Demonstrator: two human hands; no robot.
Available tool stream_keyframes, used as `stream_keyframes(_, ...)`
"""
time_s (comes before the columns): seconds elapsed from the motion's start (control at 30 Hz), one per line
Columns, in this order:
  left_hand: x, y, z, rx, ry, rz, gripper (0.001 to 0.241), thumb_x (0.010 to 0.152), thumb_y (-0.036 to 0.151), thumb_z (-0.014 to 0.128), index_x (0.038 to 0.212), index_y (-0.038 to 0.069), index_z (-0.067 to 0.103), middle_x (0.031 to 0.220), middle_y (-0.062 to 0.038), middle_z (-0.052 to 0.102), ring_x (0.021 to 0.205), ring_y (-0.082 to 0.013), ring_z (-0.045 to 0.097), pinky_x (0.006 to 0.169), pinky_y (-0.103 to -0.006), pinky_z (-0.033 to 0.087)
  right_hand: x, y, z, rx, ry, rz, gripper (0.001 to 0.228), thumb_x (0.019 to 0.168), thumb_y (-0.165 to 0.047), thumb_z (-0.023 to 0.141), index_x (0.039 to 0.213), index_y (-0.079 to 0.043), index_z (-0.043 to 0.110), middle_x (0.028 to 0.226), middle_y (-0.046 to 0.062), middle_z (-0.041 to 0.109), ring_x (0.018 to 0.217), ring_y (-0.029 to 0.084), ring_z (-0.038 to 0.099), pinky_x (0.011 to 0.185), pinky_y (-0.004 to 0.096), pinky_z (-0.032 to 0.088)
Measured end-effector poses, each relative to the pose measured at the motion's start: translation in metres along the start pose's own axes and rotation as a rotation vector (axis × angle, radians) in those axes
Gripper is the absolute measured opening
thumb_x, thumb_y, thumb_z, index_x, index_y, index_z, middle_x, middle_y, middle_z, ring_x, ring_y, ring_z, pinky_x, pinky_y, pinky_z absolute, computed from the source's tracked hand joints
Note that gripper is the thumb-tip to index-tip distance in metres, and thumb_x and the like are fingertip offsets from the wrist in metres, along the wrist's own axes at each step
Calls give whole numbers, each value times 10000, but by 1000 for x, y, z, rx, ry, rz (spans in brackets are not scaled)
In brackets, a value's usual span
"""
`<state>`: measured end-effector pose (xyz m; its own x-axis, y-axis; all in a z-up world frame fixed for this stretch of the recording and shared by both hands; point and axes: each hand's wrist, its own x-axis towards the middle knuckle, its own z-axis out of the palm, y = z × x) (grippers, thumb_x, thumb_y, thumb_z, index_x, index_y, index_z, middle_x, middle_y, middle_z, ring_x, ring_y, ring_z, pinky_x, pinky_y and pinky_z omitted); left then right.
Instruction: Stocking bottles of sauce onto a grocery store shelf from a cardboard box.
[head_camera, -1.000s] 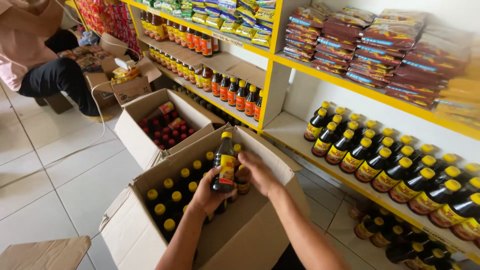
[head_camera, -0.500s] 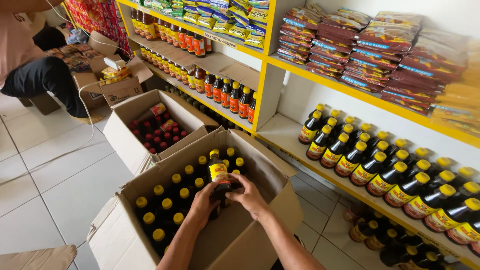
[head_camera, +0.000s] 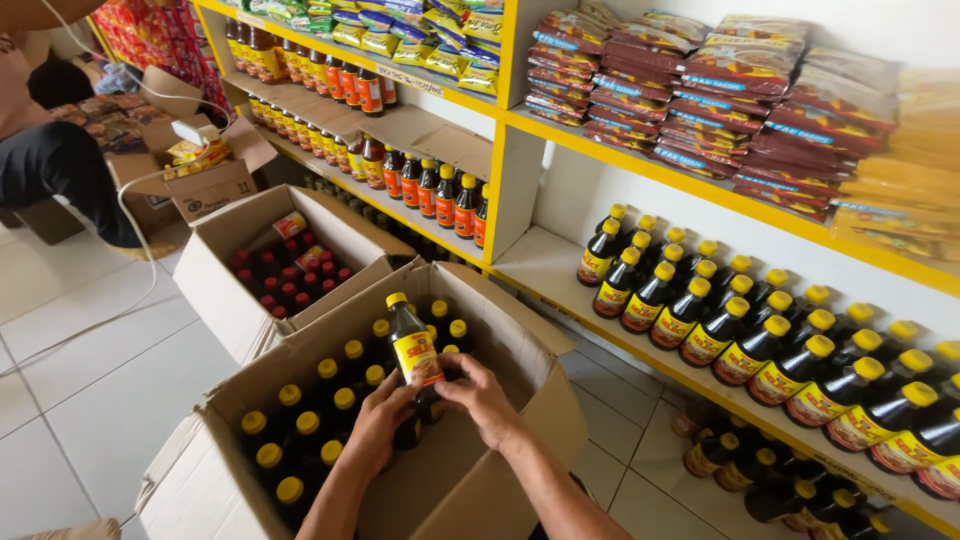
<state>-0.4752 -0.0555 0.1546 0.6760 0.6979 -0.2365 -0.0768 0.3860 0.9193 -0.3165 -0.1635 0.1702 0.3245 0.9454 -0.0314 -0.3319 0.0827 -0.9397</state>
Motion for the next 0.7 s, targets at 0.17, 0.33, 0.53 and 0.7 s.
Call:
stream_keyframes(0.17,12,-5,9,271,38,142,634,791,228,823,1365,79,598,1189,-43,695,1004,-174,664,868,-340,533,1,6,-9,-42,34,-29,506,849,-74,740,1334,-51,601,1106,129,711,1014,180,672,902,328,556)
stream_keyframes(0.33,32,0,31,345,28,279,638,719,142,884,1296,39,633,1163,-58,645,1025,-164,695,873,-325,569,5,-8,-24,-38,64,-144,525,816,6,692,1329,-50,599,1151,101,699,1080,159,649,952,326,535)
stream_keyframes(0.53,94,8,88,410,-82,339,535,725,109,897,1195,20,658,1042,-68,764,949,-146,711,838,-307,576,24,-38,-78,-304,188,-395,388,826,50,694,1197,-23,606,1183,93,682,1175,181,638,1003,330,532)
stream_keyframes(0.7,158,-5,157,392,-78,523,535,714,86,905,1173,21,639,1060,-97,755,958,-171,705,827,-316,579,53,-45,-149,-632,481,-526,268,860,-3,691,1122,-35,645,1130,86,734,1097,167,726,919,322,597)
